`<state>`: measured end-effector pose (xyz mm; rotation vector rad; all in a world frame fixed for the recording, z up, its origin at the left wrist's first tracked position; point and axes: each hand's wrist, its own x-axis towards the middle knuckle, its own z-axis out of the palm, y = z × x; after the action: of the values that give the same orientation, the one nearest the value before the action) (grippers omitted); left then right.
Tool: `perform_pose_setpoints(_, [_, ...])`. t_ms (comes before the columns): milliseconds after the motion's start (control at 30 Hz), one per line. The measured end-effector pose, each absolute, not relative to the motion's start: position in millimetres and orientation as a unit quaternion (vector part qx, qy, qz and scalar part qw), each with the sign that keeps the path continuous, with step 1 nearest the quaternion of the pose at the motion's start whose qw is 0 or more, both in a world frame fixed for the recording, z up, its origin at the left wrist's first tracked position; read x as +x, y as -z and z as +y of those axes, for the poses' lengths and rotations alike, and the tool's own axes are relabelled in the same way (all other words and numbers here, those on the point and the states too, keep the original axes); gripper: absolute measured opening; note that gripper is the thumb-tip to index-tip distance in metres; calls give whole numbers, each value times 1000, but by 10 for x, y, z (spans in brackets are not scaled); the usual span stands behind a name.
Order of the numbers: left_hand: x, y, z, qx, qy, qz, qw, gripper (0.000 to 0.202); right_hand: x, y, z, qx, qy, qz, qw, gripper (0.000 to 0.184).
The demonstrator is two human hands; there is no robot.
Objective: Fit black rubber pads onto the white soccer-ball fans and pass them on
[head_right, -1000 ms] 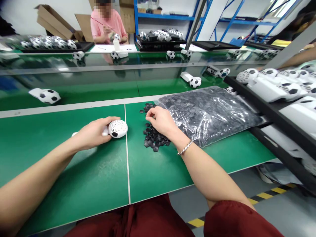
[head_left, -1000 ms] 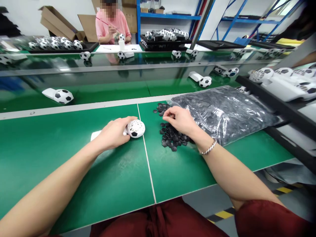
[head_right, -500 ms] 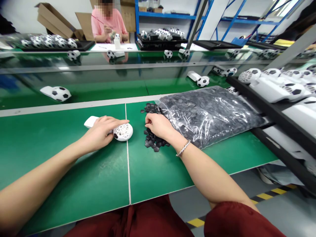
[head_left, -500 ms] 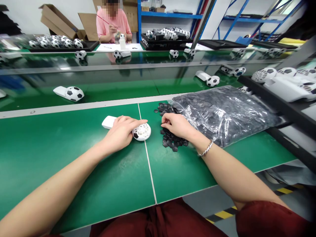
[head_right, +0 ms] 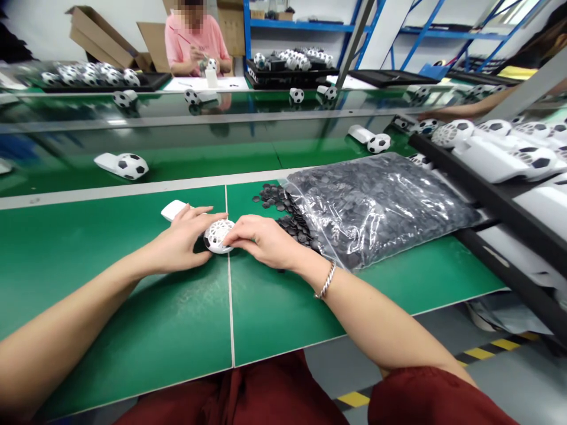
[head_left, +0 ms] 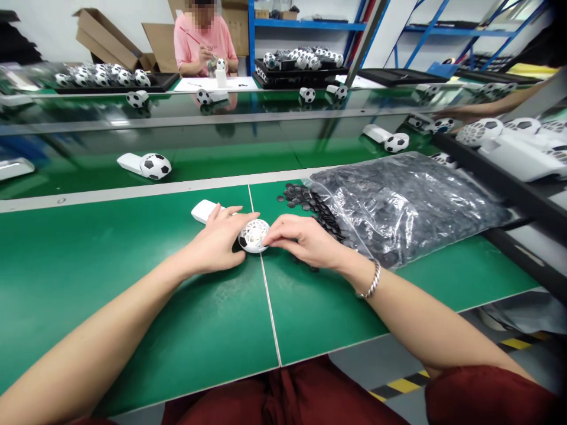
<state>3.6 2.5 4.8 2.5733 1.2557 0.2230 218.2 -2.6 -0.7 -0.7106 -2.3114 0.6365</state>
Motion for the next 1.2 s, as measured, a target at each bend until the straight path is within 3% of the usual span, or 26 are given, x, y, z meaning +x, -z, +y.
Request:
perform_pose_setpoints(167, [92,-16,-7,874,-108,452,142,84,2091,79,-67,-288,-208,-872,336,6])
perform_pose_setpoints(300, [130,44,-13,864,-136,467,130,70,2051,107,-69,-304,-216,-860,350,5])
perform_pose_setpoints(433, [127,46,-17,865,-142,464,127,64,2058,157,-36,-335,-225,-836,372,26])
perform_pose_setpoints(567, [122,33,-8,866,-145,462,130,65,2066,220,-11,-371,-311,-799,356,48])
perform_pose_setpoints(700, [140,25,4,863,-171,455,135,56,2028,263,-22,-355,-444,-751,336,44])
perform_pose_setpoints(800, [150,22,2,860,-190,453,141,52,2000,251,-23,-361,-455,-738,343,41])
perform_pose_setpoints(900, [147,34,-9,863,-188,446,143,53,2037,185,10,-385,-426,-756,314,38])
perform_pose_setpoints(1000, [135,58,-11,871,-182,433,142,67,2165,78,63,-461,-297,-793,265,24])
perform_pose_setpoints(1100, [117,58,6,871,-179,437,137,71,2317,-11,101,-545,-157,-808,158,23])
perform_pose_setpoints(1200, [105,18,5,879,-149,421,167,65,2397,-33,114,-580,-125,-803,60,22])
